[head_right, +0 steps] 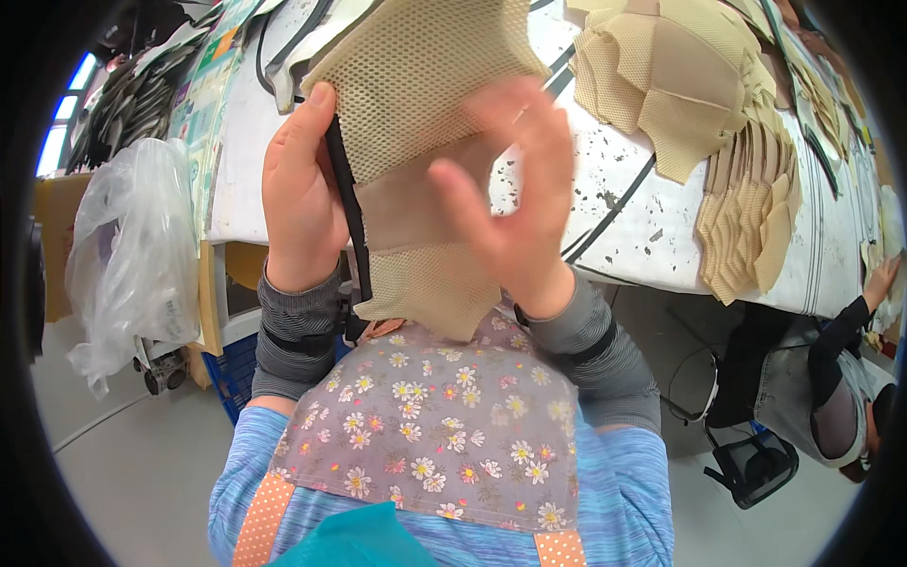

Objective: Assembling and checking the alignment of various shoe upper components at a manufacturing workstation.

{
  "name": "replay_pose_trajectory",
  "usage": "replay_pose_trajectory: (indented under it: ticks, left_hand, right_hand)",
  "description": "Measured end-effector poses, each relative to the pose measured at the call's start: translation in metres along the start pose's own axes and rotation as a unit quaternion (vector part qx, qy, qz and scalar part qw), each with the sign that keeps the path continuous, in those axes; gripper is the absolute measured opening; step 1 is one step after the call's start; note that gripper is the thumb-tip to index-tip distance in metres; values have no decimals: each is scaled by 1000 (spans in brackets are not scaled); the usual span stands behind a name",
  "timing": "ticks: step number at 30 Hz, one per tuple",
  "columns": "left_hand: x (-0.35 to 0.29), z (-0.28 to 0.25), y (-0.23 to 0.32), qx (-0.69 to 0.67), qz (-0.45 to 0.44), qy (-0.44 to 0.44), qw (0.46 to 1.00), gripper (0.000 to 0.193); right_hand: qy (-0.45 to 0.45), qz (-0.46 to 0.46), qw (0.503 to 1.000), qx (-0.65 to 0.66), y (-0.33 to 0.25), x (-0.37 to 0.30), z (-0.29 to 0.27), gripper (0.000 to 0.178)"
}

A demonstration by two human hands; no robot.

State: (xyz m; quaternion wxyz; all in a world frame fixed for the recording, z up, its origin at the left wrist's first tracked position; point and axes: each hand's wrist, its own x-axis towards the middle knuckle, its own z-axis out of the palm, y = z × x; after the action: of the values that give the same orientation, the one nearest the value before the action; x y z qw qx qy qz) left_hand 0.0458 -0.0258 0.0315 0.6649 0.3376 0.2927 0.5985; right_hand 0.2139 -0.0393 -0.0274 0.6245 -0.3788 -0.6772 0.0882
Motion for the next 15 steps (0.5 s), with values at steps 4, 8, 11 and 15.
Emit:
replay_pose_trajectory:
  ticks: [4, 8, 11, 15]
  left_hand:
    - [-2, 3, -8, 13, 4, -5, 1000, 33]
    - [0, 2, -5, 62, 15, -9, 998, 32]
    - [5, -5, 5, 157, 7, -42, 987, 30]
    - [4, 0, 11, 237, 47, -68, 968, 22]
  right_hand:
    - [57, 327, 868, 369, -6, 29, -1, 35]
    - [-2, 348, 851, 393, -7, 42, -11, 31]
    - [-9, 294, 881, 371, -5, 41, -14, 27]
    - [22, 279, 884, 375, -4, 41, -12, 26]
